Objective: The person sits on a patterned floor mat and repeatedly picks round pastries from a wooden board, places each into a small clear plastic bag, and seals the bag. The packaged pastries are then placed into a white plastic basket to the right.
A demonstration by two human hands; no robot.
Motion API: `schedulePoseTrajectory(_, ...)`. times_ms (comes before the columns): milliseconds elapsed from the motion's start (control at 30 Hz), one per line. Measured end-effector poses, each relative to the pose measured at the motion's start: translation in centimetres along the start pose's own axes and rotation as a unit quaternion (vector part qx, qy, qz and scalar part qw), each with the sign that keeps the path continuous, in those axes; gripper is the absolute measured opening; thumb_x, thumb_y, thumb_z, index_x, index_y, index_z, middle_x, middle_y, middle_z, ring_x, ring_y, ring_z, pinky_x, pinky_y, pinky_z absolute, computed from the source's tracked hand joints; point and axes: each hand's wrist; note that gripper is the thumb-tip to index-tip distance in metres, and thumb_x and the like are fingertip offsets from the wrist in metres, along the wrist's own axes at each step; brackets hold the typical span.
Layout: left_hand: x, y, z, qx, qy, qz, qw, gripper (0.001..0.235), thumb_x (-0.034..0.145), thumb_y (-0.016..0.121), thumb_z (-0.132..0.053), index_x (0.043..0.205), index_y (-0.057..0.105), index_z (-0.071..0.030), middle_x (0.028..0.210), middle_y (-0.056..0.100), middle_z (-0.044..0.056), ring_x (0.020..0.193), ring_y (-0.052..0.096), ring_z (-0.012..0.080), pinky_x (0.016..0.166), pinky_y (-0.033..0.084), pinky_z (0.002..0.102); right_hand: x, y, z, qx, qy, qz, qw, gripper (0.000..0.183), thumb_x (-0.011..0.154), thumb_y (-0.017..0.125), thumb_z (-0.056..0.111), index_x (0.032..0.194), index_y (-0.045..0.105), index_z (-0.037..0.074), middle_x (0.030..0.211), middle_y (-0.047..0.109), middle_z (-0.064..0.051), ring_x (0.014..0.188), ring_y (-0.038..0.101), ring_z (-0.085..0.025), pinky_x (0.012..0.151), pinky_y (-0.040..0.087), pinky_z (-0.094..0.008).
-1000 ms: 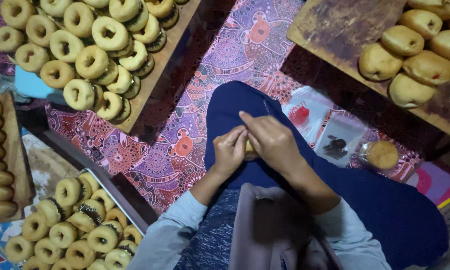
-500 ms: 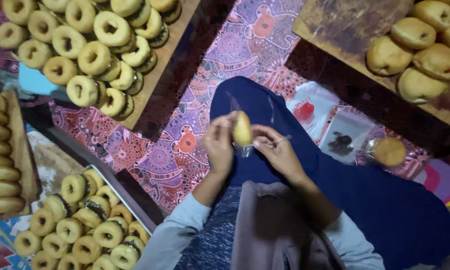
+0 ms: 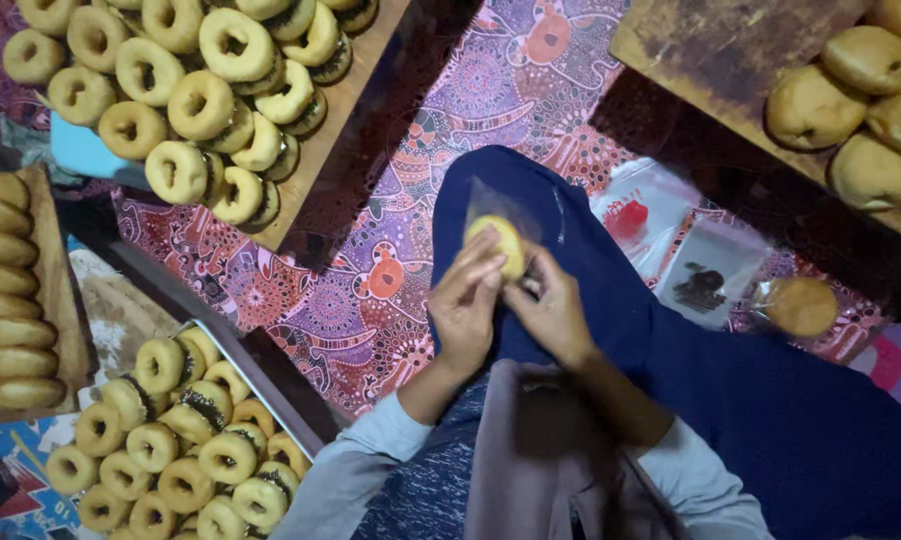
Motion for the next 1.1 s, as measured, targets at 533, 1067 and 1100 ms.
schedulePoseTrajectory(533, -0.2, -1.4, 8.3, -0.116, -0.369, -0.036, 0.921, 0.038, 0.107, 0.056, -0.031, 0.127, 0.065, 0.0, 0.11, 0.065, 0.004, 0.096, 0.059, 0.0101, 0.082, 0.047, 0.023, 3.5, -2.5, -0.8, -0.112, 0.046, -0.052, 0.991, 0.028, 0.104, 0.061, 0.021, 0.116, 0.074, -0.001, 0.107, 0.076, -0.005, 0.099, 0.069, -0.01, 0.09, 0.053, -0.025)
schedulePoseTrajectory(1067, 2.9, 0.0, 3.2, -0.068, -0.132, -0.069, 0.987, 0.03, 0.107, 0.058, -0.012, 0.078, 0.052, -0.002, 0.079, 0.051, 0.001, 0.068, 0.044, 0.0109, 0.061, 0.038, 0.028, 4.0, -1.8, 4.3, -0.224, -0.201, -0.163, 0.94, 0.021, 0.1, 0.061, 0.009, 0.084, 0.061, -0.005, 0.079, 0.058, -0.016, 0.07, 0.058, -0.027, 0.064, 0.045, -0.04)
schedulePoseTrajectory(1100, 2.5, -0.1, 3.2, 0.024, -0.11, -0.044, 0.993, 0.036, 0.11, 0.06, -0.009, 0.076, 0.052, 0.0, 0.077, 0.05, 0.003, 0.073, 0.044, 0.0135, 0.066, 0.039, 0.032, 3.8, -2.2, 3.8, -0.201, -0.181, -0.147, 0.951, 0.018, 0.098, 0.061, 0.008, 0.086, 0.063, -0.005, 0.079, 0.059, -0.015, 0.068, 0.058, -0.027, 0.062, 0.045, -0.039)
Point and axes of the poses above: each hand's wrist, its own x-axis towards the middle knuckle, its own y-axis out of the palm, z = x × y
